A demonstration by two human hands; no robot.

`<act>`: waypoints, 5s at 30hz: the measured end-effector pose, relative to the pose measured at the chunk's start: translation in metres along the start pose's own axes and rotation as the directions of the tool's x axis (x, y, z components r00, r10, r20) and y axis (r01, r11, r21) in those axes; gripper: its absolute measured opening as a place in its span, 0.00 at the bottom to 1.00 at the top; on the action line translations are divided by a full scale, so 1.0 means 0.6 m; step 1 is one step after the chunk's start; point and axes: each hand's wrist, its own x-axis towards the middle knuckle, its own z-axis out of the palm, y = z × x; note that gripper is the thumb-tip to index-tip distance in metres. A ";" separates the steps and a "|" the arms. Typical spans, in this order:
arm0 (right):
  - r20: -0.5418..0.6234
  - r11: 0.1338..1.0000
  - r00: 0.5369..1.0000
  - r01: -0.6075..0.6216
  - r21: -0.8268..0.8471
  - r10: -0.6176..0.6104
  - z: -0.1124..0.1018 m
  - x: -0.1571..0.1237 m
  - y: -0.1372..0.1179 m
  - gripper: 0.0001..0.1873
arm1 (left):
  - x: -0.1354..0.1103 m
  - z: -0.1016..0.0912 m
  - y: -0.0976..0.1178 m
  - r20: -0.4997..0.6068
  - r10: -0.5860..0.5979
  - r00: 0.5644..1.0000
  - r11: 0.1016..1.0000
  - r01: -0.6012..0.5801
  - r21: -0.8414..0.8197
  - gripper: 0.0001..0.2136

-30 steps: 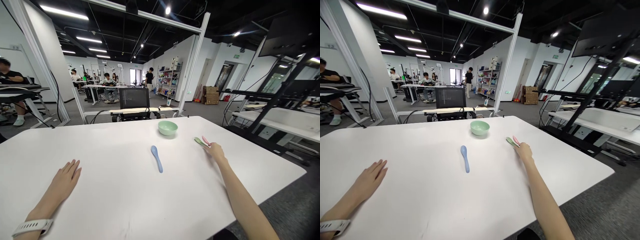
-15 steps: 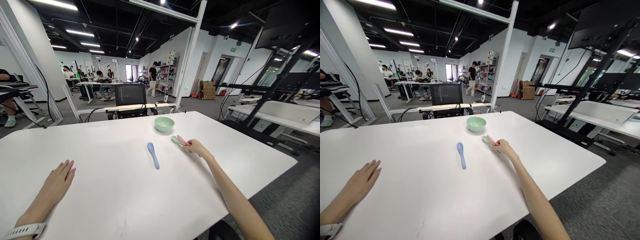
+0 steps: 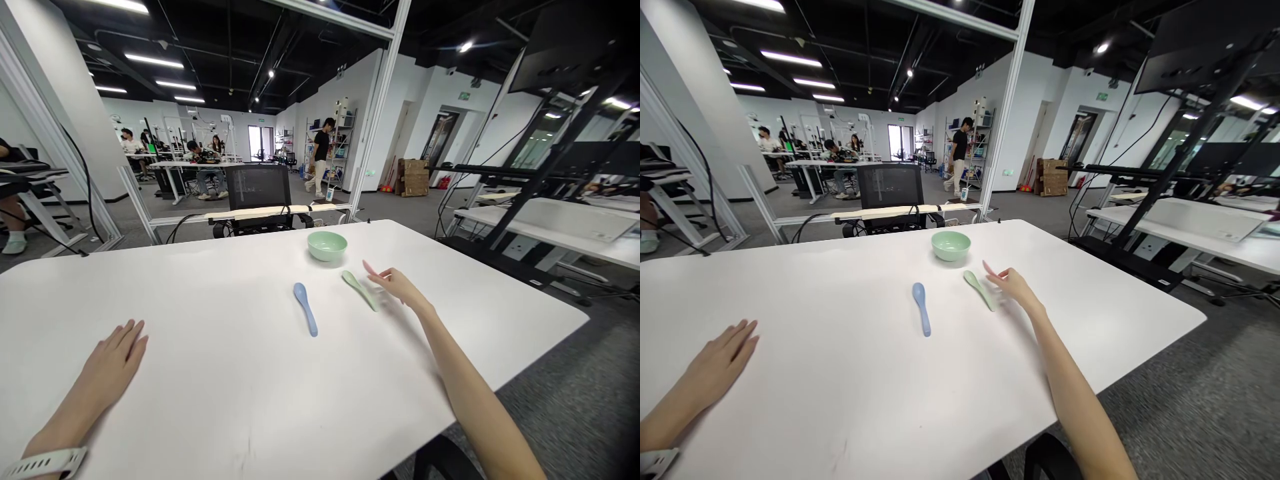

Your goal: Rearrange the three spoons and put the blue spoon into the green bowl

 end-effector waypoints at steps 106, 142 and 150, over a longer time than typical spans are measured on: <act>0.684 0.755 0.472 0.632 0.176 -0.555 0.116 -0.166 -0.111 0.47 | 0.003 0.009 -0.009 -0.038 0.007 0.999 1.000 -0.007 -0.005 0.38; 0.054 0.917 0.938 0.347 -0.197 -0.344 0.058 -0.034 -0.027 0.12 | 0.006 0.011 -0.014 -0.028 0.019 0.999 1.000 -0.019 -0.007 0.41; 0.083 0.921 0.929 0.369 -0.121 -0.361 0.073 -0.033 -0.028 0.18 | 0.006 0.011 -0.014 -0.031 0.021 0.999 1.000 -0.021 0.002 0.41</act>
